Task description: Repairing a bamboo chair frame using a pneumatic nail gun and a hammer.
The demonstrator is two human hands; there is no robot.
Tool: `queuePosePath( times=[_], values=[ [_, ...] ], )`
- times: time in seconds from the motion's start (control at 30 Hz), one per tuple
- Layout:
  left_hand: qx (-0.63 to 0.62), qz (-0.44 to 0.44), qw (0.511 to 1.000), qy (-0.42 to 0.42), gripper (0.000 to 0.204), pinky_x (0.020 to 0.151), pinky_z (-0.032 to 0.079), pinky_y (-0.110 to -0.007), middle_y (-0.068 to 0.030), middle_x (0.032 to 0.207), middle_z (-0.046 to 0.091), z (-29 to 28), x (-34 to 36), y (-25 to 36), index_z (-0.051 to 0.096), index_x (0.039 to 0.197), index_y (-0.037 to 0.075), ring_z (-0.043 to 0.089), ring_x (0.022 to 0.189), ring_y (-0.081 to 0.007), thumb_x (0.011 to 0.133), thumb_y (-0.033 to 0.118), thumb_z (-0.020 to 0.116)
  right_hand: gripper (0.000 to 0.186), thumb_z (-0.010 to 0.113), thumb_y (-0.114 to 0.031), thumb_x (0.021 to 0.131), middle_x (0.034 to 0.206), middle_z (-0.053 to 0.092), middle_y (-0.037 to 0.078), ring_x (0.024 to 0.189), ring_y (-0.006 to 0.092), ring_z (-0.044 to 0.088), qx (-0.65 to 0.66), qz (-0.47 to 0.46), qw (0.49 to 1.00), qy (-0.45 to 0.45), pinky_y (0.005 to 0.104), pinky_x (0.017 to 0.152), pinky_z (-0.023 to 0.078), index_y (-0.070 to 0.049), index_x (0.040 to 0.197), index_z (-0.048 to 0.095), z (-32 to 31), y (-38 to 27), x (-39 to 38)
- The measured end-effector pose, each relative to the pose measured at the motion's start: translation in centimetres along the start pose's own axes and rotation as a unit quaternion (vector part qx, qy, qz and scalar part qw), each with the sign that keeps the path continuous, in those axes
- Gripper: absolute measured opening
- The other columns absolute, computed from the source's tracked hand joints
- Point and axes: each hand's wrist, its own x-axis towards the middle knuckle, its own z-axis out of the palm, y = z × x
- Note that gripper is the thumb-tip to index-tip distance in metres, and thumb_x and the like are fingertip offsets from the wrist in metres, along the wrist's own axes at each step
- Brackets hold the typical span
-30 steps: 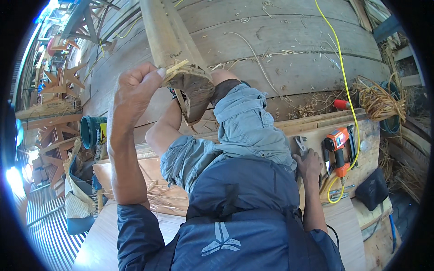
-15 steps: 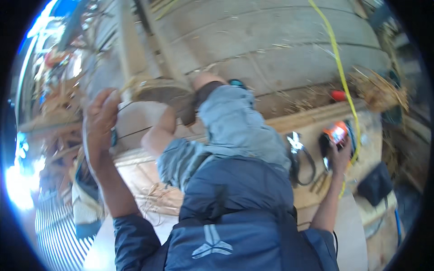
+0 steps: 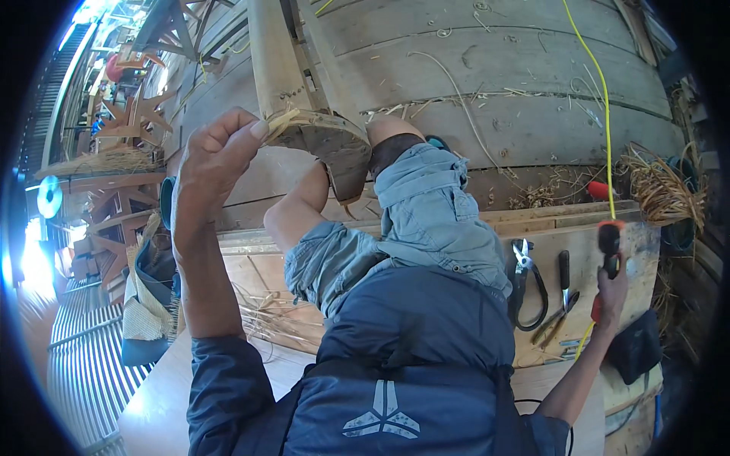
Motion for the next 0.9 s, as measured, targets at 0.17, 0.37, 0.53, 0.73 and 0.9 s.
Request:
queuePosePath(
  times=[0.17,0.37,0.53,0.73,0.9],
  values=[
    [-0.044,-0.031,0.998,-0.046,0.021,0.05,0.035,-0.021,0.0035,0.06,0.048,0.0,0.8,0.4,0.056,0.073,0.005,0.042,0.053,-0.0027,0.087,0.021,0.057,0.02,0.063,-0.011,0.082,0.077,0.057,0.004,0.068,0.0125,0.054,0.387,-0.114,0.914,0.037,0.0277,0.067,0.044,0.001,0.097,0.058,-1.4,-6.2,-2.5],
    [0.001,-0.073,0.996,-0.043,0.019,0.05,0.037,-0.02,0.0026,0.058,0.049,-0.1,0.8,1.2,0.056,0.072,0.004,0.044,0.052,-0.0037,0.086,0.017,0.056,0.045,0.066,-0.008,0.077,0.083,0.056,0.007,0.073,0.0155,0.054,0.52,-0.289,0.785,-0.175,0.0287,0.069,0.046,0.002,0.117,0.048,1.4,-17.0,-1.6],
    [0.003,-0.094,0.994,-0.058,0.02,0.049,0.038,-0.02,0.0024,0.057,0.049,-0.4,0.9,1.6,0.056,0.07,0.004,0.045,0.052,-0.0034,0.085,0.017,0.057,0.042,0.076,-0.018,0.071,0.093,0.063,0.005,0.086,0.0176,0.06,0.431,-0.334,0.774,-0.321,0.0324,0.077,0.049,-0.001,0.106,0.06,3.3,-22.6,-1.7],
    [0.022,-0.118,0.988,-0.092,0.022,0.049,0.038,-0.02,0.0023,0.056,0.049,-0.8,1.6,2.4,0.055,0.069,0.004,0.045,0.05,-0.0033,0.085,0.019,0.057,0.05,0.081,-0.019,0.066,0.103,0.064,0.005,0.095,0.018,0.06,0.309,-0.467,0.783,-0.271,0.0338,0.085,0.047,-0.003,0.109,0.061,5.6,-25.9,-2.1],
    [0.03,-0.115,0.986,-0.114,0.023,0.048,0.038,-0.02,0.0024,0.055,0.048,-1.1,2.0,1.9,0.054,0.068,0.004,0.045,0.05,-0.0034,0.085,0.02,0.057,0.053,0.083,-0.018,0.064,0.105,0.065,0.006,0.098,0.0189,0.059,0.308,-0.431,0.771,-0.354,0.0333,0.087,0.046,-0.004,0.11,0.062,6.2,-28.7,-3.9]
  ],
)
